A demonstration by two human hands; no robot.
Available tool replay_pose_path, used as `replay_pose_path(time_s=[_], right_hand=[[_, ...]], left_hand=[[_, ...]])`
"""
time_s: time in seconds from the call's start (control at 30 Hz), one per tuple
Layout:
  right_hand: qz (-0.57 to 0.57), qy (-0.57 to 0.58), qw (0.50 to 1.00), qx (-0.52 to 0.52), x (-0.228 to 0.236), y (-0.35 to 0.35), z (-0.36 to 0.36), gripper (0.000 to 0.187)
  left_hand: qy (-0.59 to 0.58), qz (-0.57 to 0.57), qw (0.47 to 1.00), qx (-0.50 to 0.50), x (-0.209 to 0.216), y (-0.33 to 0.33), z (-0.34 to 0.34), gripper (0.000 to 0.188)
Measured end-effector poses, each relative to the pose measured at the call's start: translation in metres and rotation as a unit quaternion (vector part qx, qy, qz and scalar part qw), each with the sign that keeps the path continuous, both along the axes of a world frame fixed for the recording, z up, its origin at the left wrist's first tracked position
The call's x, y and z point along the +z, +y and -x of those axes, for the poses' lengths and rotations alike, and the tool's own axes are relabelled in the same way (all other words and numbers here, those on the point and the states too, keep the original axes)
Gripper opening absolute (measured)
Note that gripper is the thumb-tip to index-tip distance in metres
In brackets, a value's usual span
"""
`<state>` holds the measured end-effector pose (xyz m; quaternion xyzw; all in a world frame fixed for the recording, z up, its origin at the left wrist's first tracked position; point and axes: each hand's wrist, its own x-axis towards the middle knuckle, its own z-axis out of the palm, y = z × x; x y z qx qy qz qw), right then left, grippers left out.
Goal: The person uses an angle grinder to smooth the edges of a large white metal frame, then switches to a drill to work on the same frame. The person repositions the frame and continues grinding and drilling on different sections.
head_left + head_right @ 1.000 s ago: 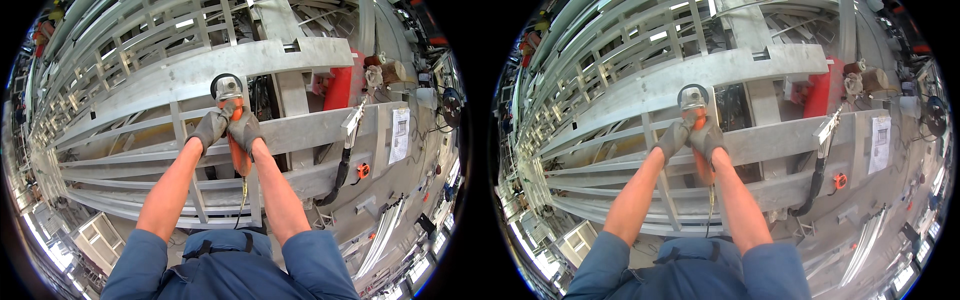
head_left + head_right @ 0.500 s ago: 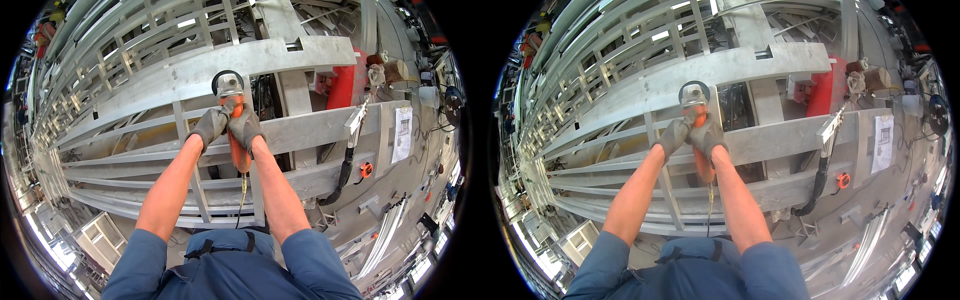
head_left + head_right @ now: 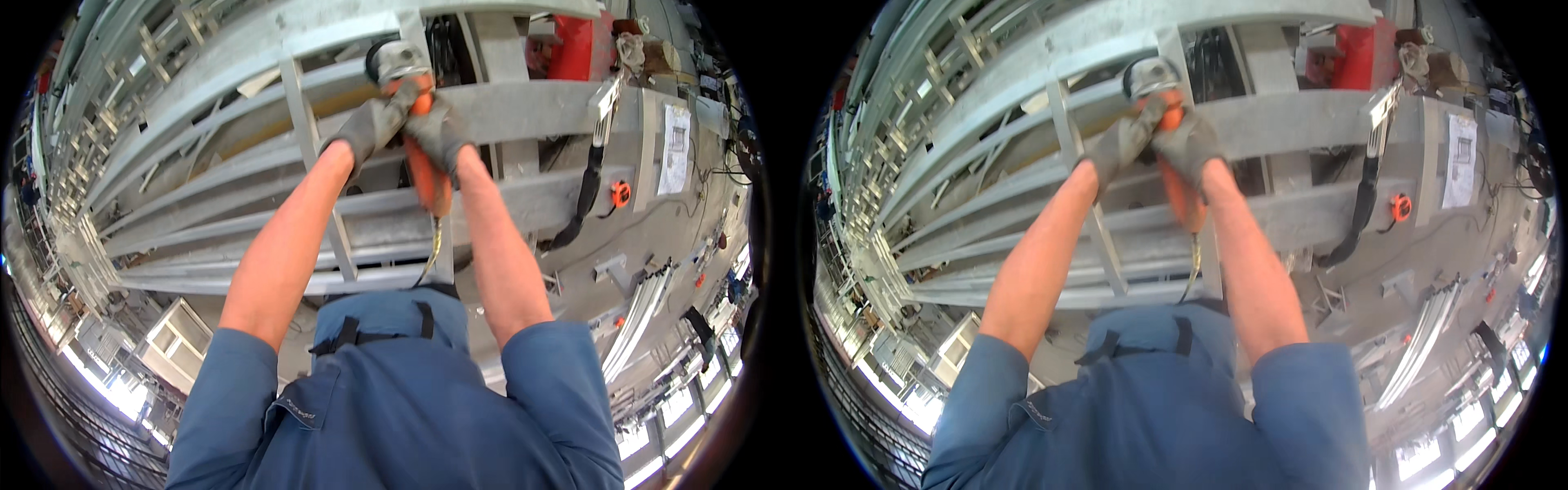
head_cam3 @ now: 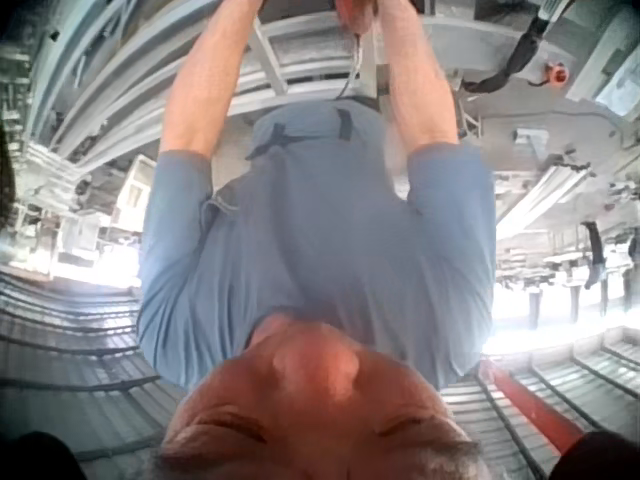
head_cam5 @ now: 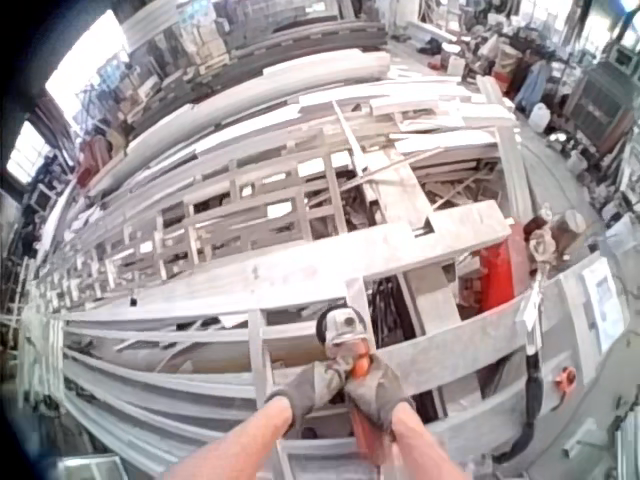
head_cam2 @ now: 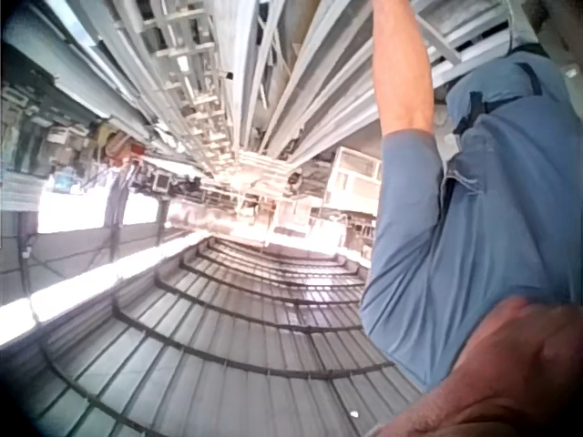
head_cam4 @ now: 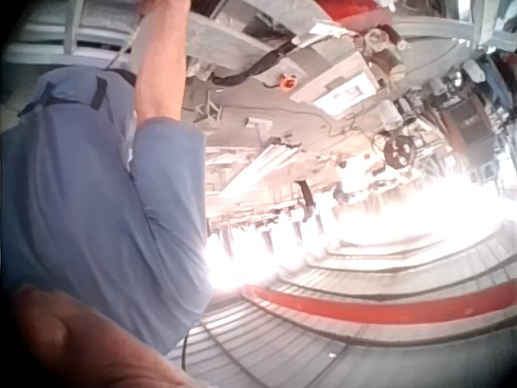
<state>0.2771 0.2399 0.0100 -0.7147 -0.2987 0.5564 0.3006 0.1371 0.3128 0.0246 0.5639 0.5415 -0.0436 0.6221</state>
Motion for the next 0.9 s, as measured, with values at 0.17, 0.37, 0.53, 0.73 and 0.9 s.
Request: replay_pose_path(time_s=[0.17, 0.37, 0.53, 0.73, 0.9], right_hand=[[0.067, -0.091, 0.994, -0.002, 0.017, -0.074, -0.008, 0.064], [0.099, -0.084, 0.991, -0.043, 0.027, -0.198, 0.041, 0.060], [0.094, -0.093, 0.979, -0.152, 0.015, -0.326, 0.096, 0.052], [0.050, -0.013, 0.931, -0.361, 0.056, -0.448, 0.160, 0.046], [0.059, -0.011, 0.893, -0.446, 0.092, -0.493, 0.171, 0.047]], left_hand=[[-0.006, -0.009, 0.988, -0.156, -0.011, -0.065, -0.010, 0.077], [-0.062, -0.060, 0.973, -0.214, -0.021, -0.181, 0.032, 0.027], [-0.118, 0.030, 0.969, -0.213, 0.009, -0.270, 0.075, 0.063], [-0.108, 0.071, 0.926, -0.354, 0.052, -0.358, 0.136, 0.081], [-0.042, 0.120, 0.882, -0.453, 0.042, -0.385, 0.187, 0.077]])
